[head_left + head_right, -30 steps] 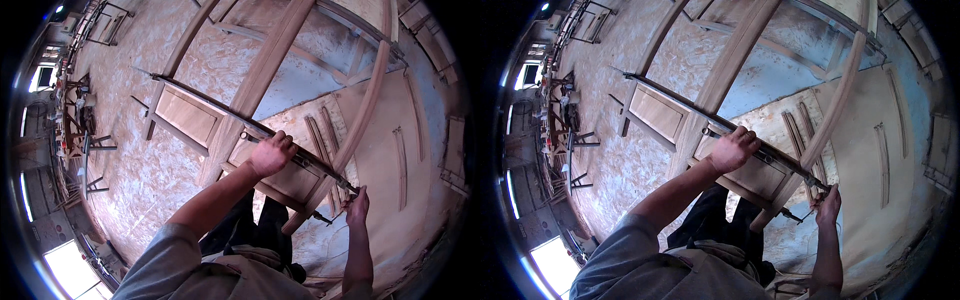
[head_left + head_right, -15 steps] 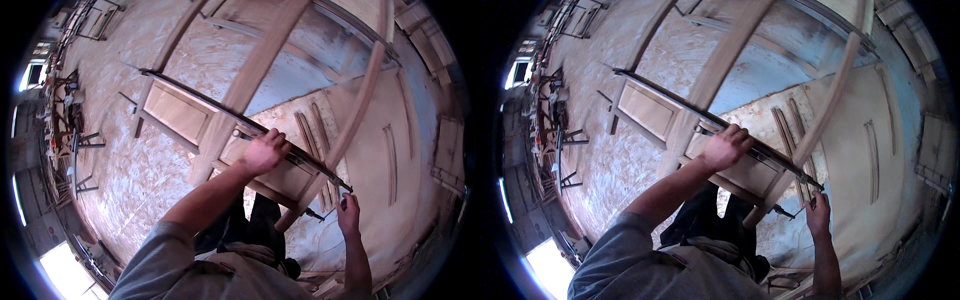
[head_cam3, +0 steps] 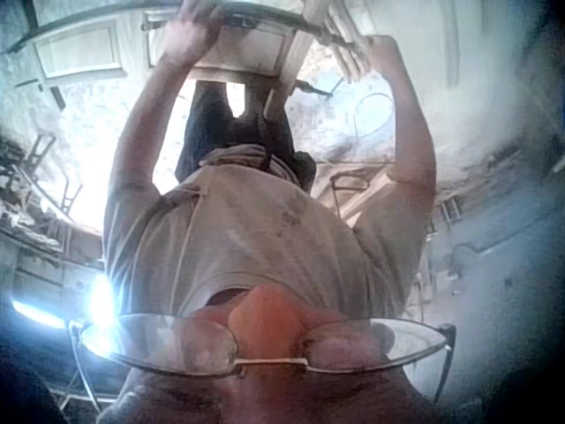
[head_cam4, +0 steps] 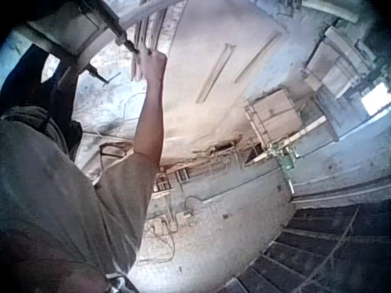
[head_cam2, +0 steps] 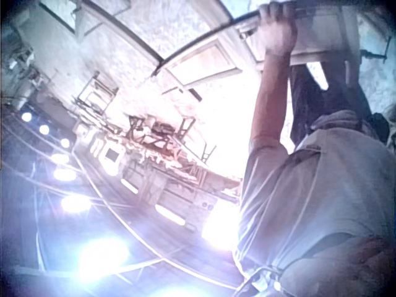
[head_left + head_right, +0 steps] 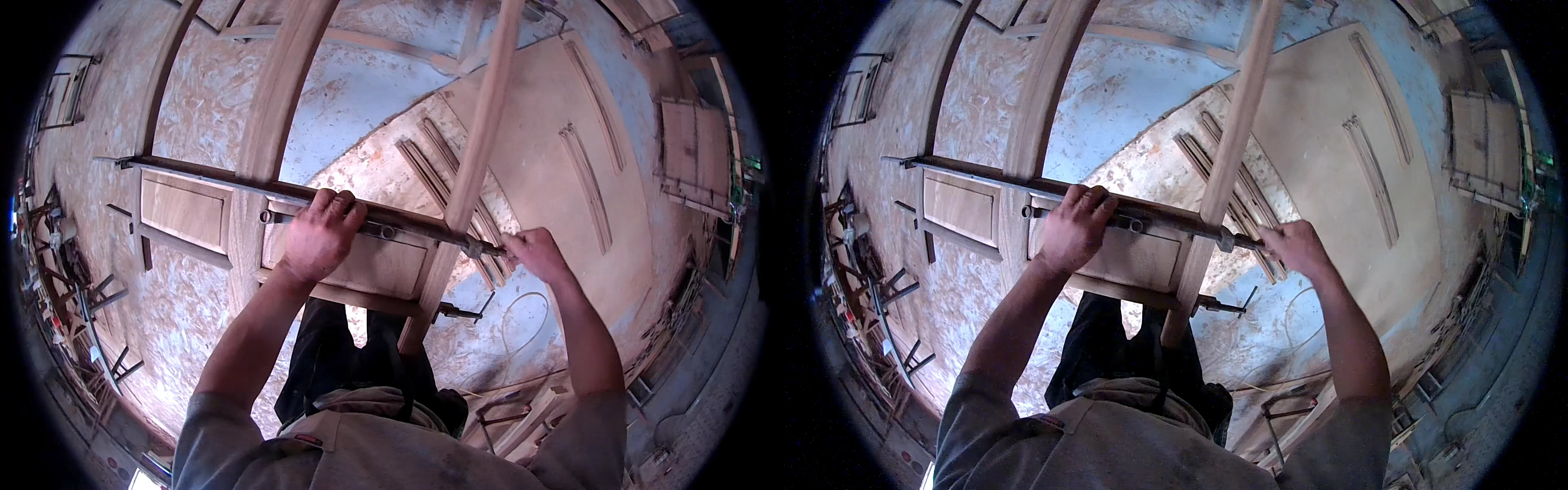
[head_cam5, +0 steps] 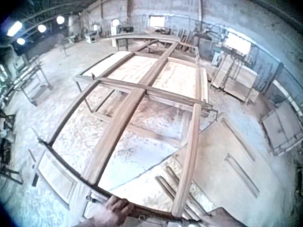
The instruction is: The person assembles a wooden bed frame in a workshop. They use a hammer and a metal hook tool to secure wooden slats and metal rods to the frame structure. The person moves around the frame to access different connection points and occasionally walks to retrieve additional parts.
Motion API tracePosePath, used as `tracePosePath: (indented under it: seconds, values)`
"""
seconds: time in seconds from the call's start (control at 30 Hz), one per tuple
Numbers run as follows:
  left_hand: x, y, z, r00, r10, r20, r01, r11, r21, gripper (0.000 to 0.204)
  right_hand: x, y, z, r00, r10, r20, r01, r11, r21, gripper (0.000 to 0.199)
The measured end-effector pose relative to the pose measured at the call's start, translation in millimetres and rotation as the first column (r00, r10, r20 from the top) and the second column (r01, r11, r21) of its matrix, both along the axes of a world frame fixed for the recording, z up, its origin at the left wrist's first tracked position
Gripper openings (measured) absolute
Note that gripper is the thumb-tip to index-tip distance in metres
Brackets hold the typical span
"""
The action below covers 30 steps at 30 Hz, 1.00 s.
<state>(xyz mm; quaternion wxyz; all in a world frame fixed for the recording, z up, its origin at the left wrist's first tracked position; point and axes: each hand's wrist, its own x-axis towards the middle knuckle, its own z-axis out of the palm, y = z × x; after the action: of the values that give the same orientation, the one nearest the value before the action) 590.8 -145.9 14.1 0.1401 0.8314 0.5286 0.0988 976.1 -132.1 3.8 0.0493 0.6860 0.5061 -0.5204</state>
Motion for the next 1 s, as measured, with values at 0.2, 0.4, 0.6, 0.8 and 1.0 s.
tracePosePath:
  seconds: [0.2, 0.4, 0.6, 0.8, 1.0]
  values:
    - [-7.3, -0.5, -5.2, 0.999, -0.036, 0.028, 0.033, 0.996, 0.078, 0.026, -15.0, 0.3, -17.5, 0.986, -0.166, -0.024, 0.168, 0.978, 0.124, 0.04]
    - [-10.4, -2.7, -4.0, 1.0, -0.026, 0.017, 0.025, 0.998, 0.062, 0.026, -33.6, -22.1, -22.1, 0.983, -0.155, 0.102, 0.114, 0.937, 0.331, 0.027]
    - [-11.6, -6.8, -11.7, 0.998, -0.019, 0.064, 0.013, 0.996, 0.092, 0.026, -54.3, 26.2, -2.3, 0.97, -0.053, 0.239, 0.107, 0.97, -0.219, 0.017]
    - [-8.8, -1.4, -11.7, 0.998, -0.04, 0.052, 0.036, 0.996, 0.075, 0.027, -31.4, 49.8, -22.9, 0.991, 0.133, 0.023, -0.086, 0.756, -0.649, 0.025]
    - [-9.7, -1.9, -6.4, 1.0, -0.018, 0.012, 0.018, 0.999, 0.037, 0.026, -12.0, -29.7, -18.8, 0.911, -0.146, -0.387, 0.254, 0.936, 0.245, 0.044]
